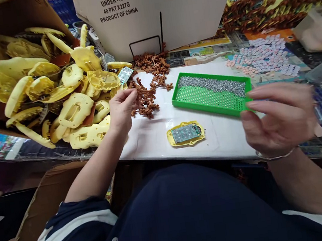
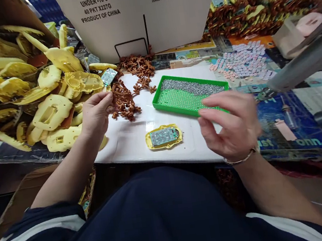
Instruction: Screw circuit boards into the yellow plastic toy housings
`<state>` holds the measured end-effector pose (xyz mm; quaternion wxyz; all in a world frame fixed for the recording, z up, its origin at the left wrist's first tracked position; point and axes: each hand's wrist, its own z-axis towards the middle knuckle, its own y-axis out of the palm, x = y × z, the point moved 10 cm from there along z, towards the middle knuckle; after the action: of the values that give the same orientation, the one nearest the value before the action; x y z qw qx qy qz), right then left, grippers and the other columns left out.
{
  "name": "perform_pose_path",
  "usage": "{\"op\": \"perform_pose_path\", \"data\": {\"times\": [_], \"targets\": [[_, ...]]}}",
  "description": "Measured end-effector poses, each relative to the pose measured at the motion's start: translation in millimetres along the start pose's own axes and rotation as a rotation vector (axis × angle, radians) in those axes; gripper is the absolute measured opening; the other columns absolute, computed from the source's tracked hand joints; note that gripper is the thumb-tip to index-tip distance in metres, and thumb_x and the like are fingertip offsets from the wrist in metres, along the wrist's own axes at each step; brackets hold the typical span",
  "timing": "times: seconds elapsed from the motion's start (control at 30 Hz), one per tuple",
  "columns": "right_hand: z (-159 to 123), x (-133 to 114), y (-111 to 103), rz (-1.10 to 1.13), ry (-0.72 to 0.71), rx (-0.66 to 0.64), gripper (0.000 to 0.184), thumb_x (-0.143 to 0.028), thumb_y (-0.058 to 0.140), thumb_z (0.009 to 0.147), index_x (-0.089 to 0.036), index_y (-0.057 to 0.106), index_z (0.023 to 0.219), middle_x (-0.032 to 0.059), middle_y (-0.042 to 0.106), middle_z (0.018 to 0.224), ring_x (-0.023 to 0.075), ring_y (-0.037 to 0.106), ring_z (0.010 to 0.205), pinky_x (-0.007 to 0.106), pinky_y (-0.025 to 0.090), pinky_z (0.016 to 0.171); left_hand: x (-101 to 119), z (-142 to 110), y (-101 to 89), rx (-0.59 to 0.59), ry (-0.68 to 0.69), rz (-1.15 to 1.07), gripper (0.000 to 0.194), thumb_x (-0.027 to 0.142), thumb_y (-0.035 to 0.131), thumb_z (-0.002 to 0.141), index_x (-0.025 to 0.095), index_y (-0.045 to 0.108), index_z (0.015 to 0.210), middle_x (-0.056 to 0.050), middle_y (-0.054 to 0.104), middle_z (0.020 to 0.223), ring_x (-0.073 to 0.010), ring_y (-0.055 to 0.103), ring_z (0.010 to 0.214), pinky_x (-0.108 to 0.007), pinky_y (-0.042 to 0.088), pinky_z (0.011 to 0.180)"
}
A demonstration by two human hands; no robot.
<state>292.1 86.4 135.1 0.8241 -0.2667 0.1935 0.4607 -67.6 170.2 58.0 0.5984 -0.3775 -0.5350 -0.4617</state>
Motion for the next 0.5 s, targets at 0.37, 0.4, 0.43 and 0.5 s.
{"op": "perform_pose_path", "data": {"times": [0.37, 0.4, 0.43, 0.5], "targets": [[-46, 21, 110, 0.474, 0.557, -0.435, 0.035, -0.042, 0.080, 0.079, -0.023, 0.062, 0.102, -0.0006, 0.070, 0.086, 0.0136, 0.068, 0.076, 0.026, 0.055, 0.062, -19, -76, 82.6, -0.356, -0.317, -0.273, 0.028, 0.036, 0.083, 0.067, 0.021, 0.065, 0.079, 0.004, 0.068, 0.069, -0.0112, 0.069, 0.060, -0.025, 0.061, 0.062], [-53, 26, 114, 0.538, 0.623, -0.439, 0.042, -0.046, 0.083, 0.076, -0.023, 0.060, 0.104, -0.0007, 0.070, 0.087, 0.0130, 0.068, 0.076, 0.025, 0.056, 0.061, -20, -81, 87.4, -0.367, -0.329, -0.301, 0.029, 0.036, 0.084, 0.066, 0.020, 0.065, 0.079, 0.004, 0.068, 0.069, -0.0112, 0.070, 0.060, -0.024, 0.061, 0.062], [-59, 29, 118, 0.594, 0.683, -0.445, 0.048, -0.049, 0.085, 0.074, -0.024, 0.059, 0.105, -0.0006, 0.070, 0.089, 0.0124, 0.068, 0.075, 0.023, 0.056, 0.060, -21, -86, 91.5, -0.380, -0.329, -0.318, 0.030, 0.037, 0.086, 0.065, 0.021, 0.065, 0.079, 0.004, 0.069, 0.070, -0.0115, 0.070, 0.062, -0.024, 0.061, 0.063], [-68, 32, 122, 0.682, 0.769, -0.458, 0.053, -0.055, 0.086, 0.071, -0.024, 0.058, 0.104, -0.0003, 0.071, 0.091, 0.0114, 0.068, 0.073, 0.023, 0.057, 0.060, -19, -92, 97.0, -0.407, -0.280, -0.302, 0.034, 0.042, 0.088, 0.066, 0.021, 0.066, 0.081, 0.003, 0.070, 0.074, -0.0125, 0.071, 0.066, -0.026, 0.062, 0.066]]}}
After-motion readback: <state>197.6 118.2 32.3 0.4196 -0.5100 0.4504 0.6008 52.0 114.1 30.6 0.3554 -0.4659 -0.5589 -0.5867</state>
